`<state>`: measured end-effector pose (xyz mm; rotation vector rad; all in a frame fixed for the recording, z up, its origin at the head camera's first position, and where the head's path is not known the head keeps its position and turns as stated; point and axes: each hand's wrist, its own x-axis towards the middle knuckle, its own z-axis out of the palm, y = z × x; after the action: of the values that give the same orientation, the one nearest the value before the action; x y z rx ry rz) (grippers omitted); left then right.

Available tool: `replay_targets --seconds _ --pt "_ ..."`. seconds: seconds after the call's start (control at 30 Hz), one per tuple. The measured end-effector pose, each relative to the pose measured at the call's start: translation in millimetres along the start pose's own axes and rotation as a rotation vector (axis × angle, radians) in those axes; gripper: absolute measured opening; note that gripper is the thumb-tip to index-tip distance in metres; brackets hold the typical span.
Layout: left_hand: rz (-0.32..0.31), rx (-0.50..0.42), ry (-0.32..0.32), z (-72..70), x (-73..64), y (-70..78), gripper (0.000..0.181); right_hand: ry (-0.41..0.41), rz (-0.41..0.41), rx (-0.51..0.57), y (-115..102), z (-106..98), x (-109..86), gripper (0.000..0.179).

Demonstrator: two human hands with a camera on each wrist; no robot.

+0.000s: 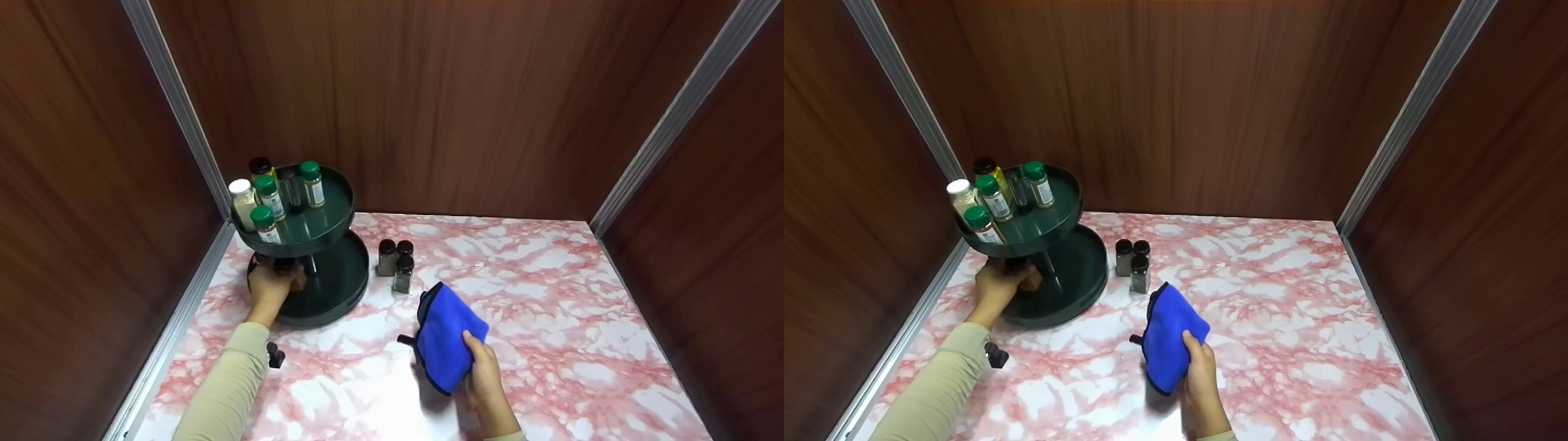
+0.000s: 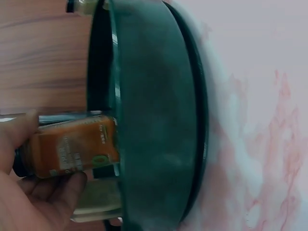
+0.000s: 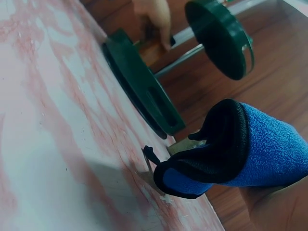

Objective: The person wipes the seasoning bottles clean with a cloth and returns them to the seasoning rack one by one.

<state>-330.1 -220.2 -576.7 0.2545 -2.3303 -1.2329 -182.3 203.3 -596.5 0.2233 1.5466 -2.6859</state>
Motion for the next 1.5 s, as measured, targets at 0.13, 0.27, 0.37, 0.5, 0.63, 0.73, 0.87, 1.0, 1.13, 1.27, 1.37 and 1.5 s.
replay_targets --seconds 0.13,0.27,0.37,0.5,0.63,0.73,0.87,1.0,1.13,1.27,1.37,1.5 --pt "-0.017 -0.033 -0.002 3.9 1.6 -4.8 0.028 0.017 0.003 -0.004 0 1 0.4 0.033" --pt "-0.018 -0.069 -0.021 6.9 1.0 -6.3 0.019 0.019 -0.002 0.01 0 2 1.2 0.031" --pt "-0.008 -0.101 -0.039 8.6 0.4 -7.3 0.016 0.021 -0.006 0.024 0 2 1.8 0.029" --pt "0.006 -0.115 -0.049 10.9 -0.2 -10.4 0.014 0.026 -0.016 0.024 1 1 1.9 0.029" --pt "0.005 -0.123 -0.04 12.1 -1.3 -13.8 0.014 0.038 -0.02 0.014 2 0 1.5 0.028" --pt "0.002 -0.13 -0.036 12.8 -2.3 -14.2 0.014 0.04 -0.008 0.016 2 -1 1.4 0.028" --pt "0.003 -0.1 -0.044 12.6 -2.7 -12.8 0.015 0.059 0.007 0.015 1 -1 2.1 0.03" --pt "0.018 -0.038 -0.053 10.3 -3.0 -12.5 0.021 0.07 0.006 0.004 2 0 3.0 0.033" --pt "0.028 -0.027 -0.032 4.6 -7.1 -16.7 0.032 0.064 0.007 0.003 4 0 2.5 0.035" --pt "0.033 -0.026 -0.007 -3.0 -14.7 -18.9 0.04 0.065 0.003 0.006 5 0 2.2 0.034" --pt "0.063 0.025 0.025 -6.5 -19.9 -15.9 0.045 0.059 -0.009 0.016 5 -1 2.7 0.034" --pt "0.142 0.103 0.093 -5.0 -24.9 -7.3 0.051 0.054 -0.022 0.022 4 -2 2.7 0.033"
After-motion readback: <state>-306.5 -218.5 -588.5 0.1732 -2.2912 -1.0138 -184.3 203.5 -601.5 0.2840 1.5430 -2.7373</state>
